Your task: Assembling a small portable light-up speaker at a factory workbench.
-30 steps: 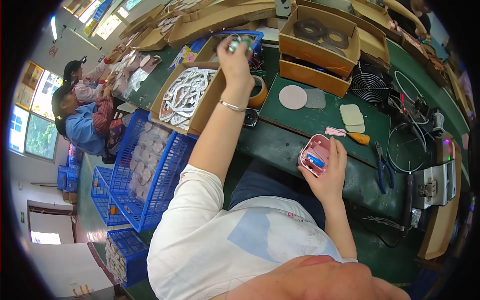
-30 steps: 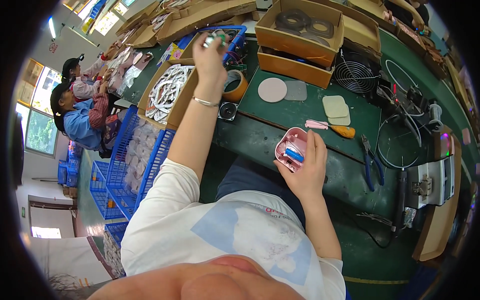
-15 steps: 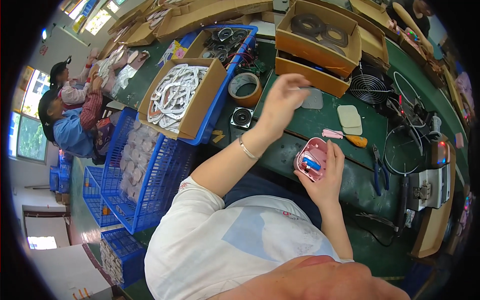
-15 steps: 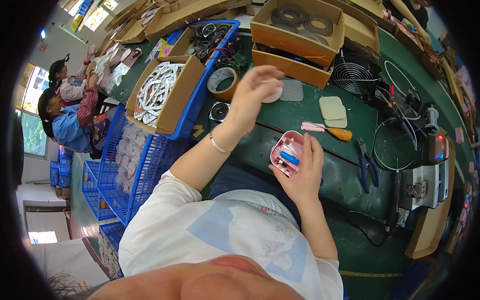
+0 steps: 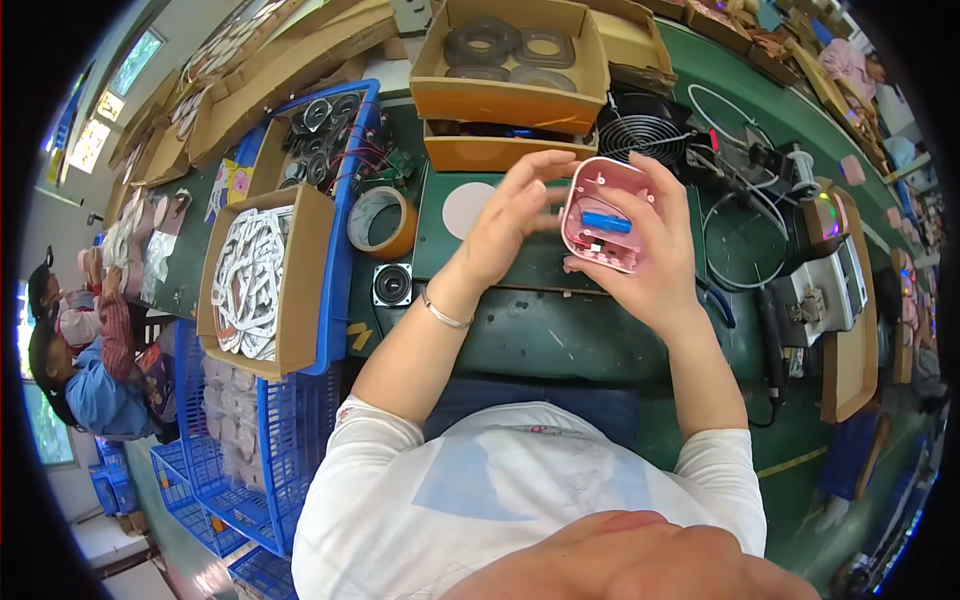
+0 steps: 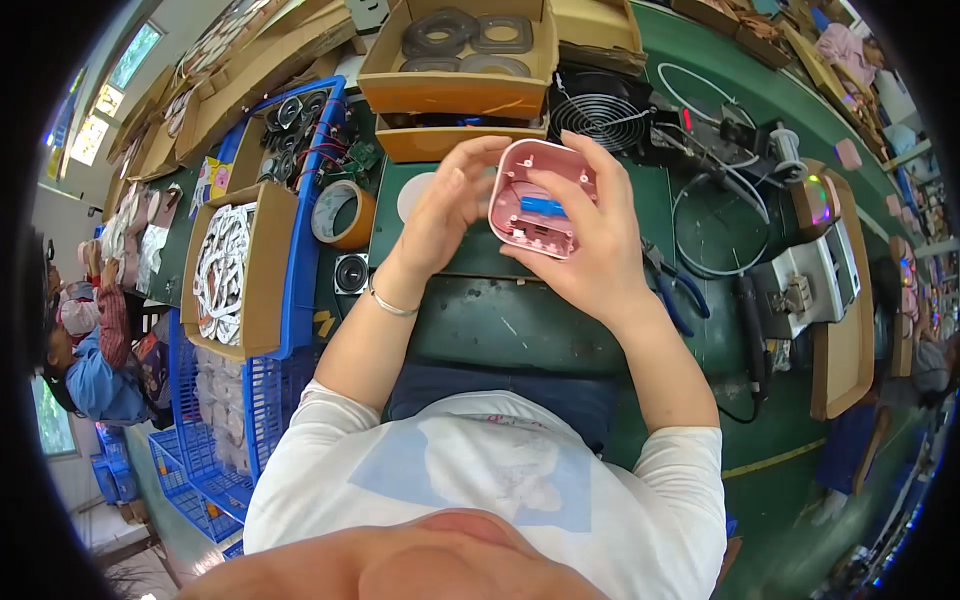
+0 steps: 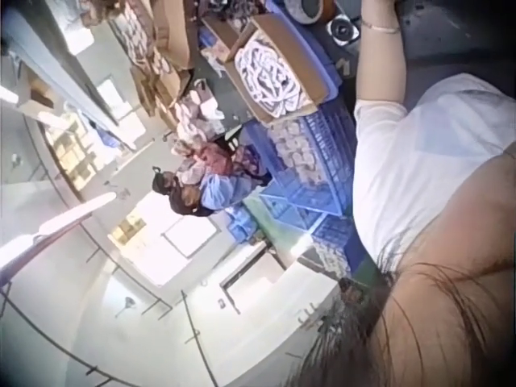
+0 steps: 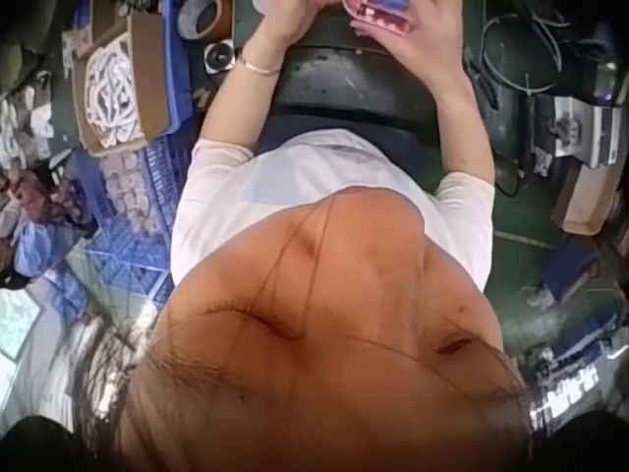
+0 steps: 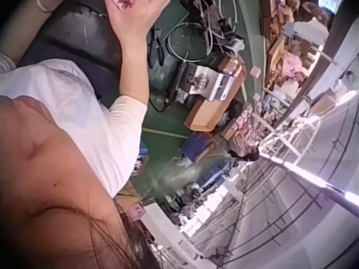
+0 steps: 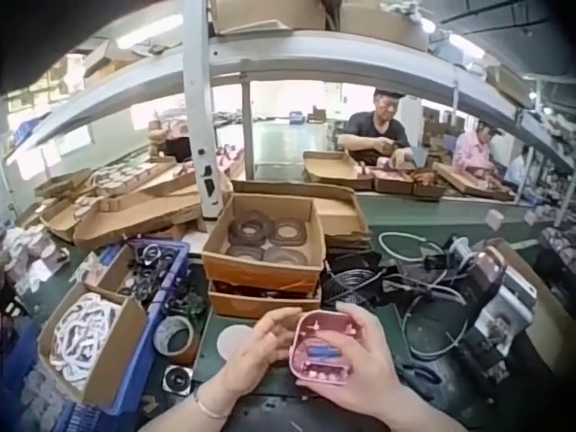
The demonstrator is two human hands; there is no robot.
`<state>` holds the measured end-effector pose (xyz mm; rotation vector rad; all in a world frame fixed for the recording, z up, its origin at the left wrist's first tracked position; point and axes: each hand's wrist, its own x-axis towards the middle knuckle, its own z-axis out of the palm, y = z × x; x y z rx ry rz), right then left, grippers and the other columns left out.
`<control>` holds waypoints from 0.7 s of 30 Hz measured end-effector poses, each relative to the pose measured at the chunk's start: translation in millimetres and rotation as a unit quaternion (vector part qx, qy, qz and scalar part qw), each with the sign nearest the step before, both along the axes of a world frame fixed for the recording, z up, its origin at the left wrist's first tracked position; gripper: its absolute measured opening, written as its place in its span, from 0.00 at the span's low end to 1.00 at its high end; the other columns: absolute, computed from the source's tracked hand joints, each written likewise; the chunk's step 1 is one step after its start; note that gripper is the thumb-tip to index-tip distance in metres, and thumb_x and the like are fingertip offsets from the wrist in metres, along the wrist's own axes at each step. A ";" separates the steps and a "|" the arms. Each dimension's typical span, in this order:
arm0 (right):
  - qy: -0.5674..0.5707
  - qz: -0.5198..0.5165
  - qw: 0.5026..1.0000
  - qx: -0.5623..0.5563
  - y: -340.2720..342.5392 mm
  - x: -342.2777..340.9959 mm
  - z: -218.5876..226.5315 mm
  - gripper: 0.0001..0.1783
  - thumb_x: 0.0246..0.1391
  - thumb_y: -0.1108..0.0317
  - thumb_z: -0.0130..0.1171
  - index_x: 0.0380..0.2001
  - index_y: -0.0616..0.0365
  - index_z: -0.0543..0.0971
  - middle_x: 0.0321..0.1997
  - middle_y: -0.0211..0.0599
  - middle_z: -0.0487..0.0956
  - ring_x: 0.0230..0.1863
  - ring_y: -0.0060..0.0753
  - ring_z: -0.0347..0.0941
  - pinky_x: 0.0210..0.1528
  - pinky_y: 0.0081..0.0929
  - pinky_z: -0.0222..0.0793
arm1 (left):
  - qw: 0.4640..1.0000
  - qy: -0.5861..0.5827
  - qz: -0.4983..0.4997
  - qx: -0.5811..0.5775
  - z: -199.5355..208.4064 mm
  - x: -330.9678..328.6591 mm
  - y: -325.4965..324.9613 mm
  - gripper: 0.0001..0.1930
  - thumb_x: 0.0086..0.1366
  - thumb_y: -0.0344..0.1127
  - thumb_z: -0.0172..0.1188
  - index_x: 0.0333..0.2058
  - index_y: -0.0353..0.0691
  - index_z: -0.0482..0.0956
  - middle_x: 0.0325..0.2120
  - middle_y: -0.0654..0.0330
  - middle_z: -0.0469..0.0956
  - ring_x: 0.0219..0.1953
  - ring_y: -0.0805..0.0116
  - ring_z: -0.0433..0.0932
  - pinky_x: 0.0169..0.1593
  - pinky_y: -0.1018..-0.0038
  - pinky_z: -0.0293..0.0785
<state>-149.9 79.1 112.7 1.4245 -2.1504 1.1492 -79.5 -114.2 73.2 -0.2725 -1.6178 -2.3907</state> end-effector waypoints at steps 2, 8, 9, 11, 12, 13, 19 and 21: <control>0.014 0.040 0.999 -0.029 -14.2 -9.3 -0.1 0.43 0.30 0.65 0.84 0.55 0.53 0.77 0.70 0.52 0.60 0.66 0.55 0.66 0.64 0.46 0.69 | 0.993 -0.007 -0.057 0.101 1.2 -1.9 7.2 0.31 0.72 0.44 0.55 0.69 0.41 0.57 0.63 0.54 0.67 0.64 0.63 0.69 0.61 0.66 0.71; -0.102 0.071 0.988 -0.087 -12.1 -24.4 -43.3 0.61 0.35 0.56 0.84 0.69 0.57 0.59 0.76 0.52 0.51 0.74 0.50 0.58 0.72 0.46 0.58 | 0.995 -0.059 0.051 0.069 2.5 -0.2 5.0 0.39 0.63 0.29 0.63 0.70 0.39 0.53 0.62 0.54 0.66 0.63 0.64 0.68 0.66 0.68 0.66; -0.130 0.086 0.981 -0.118 -13.7 -27.1 -45.9 0.61 0.36 0.57 0.84 0.69 0.58 0.58 0.76 0.51 0.52 0.74 0.49 0.58 0.73 0.46 0.57 | 0.995 -0.052 0.057 0.061 5.0 -0.9 4.3 0.40 0.62 0.29 0.62 0.70 0.40 0.53 0.62 0.54 0.66 0.63 0.64 0.68 0.66 0.68 0.66; -0.160 0.100 0.971 -0.148 -13.9 -29.1 -49.3 0.61 0.36 0.58 0.83 0.70 0.58 0.58 0.76 0.50 0.53 0.73 0.48 0.59 0.73 0.45 0.57 | 0.995 -0.048 0.061 0.054 3.9 -2.3 5.8 0.40 0.61 0.29 0.62 0.70 0.40 0.53 0.62 0.54 0.67 0.63 0.64 0.68 0.66 0.67 0.66; -0.160 0.099 0.973 -0.136 -13.8 -27.3 -48.0 0.59 0.37 0.57 0.83 0.69 0.59 0.60 0.74 0.50 0.58 0.73 0.49 0.60 0.72 0.45 0.58 | 0.995 -0.040 0.067 0.056 3.9 -1.4 5.4 0.41 0.60 0.29 0.61 0.70 0.40 0.53 0.62 0.54 0.67 0.63 0.64 0.68 0.66 0.67 0.66; -0.160 0.098 0.974 -0.125 -13.4 -25.7 -46.2 0.57 0.37 0.57 0.83 0.68 0.59 0.62 0.72 0.51 0.62 0.72 0.51 0.60 0.71 0.44 0.59 | 0.995 -0.031 0.072 0.057 4.2 -0.9 5.8 0.42 0.58 0.29 0.60 0.70 0.41 0.53 0.62 0.55 0.67 0.63 0.63 0.68 0.66 0.67 0.65; -0.138 0.105 0.981 -0.091 -8.0 -28.3 -40.0 0.57 0.38 0.60 0.83 0.68 0.59 0.60 0.74 0.49 0.60 0.72 0.47 0.62 0.73 0.45 0.58 | 0.990 -0.068 0.055 0.114 5.9 0.0 9.5 0.42 0.56 0.29 0.57 0.70 0.44 0.54 0.62 0.55 0.67 0.63 0.63 0.68 0.67 0.67 0.65; -0.137 0.108 0.980 -0.093 -8.4 -28.2 -39.7 0.56 0.39 0.61 0.83 0.68 0.59 0.61 0.73 0.49 0.60 0.72 0.47 0.62 0.73 0.45 0.58 | 0.991 -0.070 0.060 0.100 5.8 0.2 9.8 0.43 0.56 0.33 0.58 0.71 0.44 0.55 0.63 0.55 0.66 0.64 0.62 0.67 0.68 0.66 0.63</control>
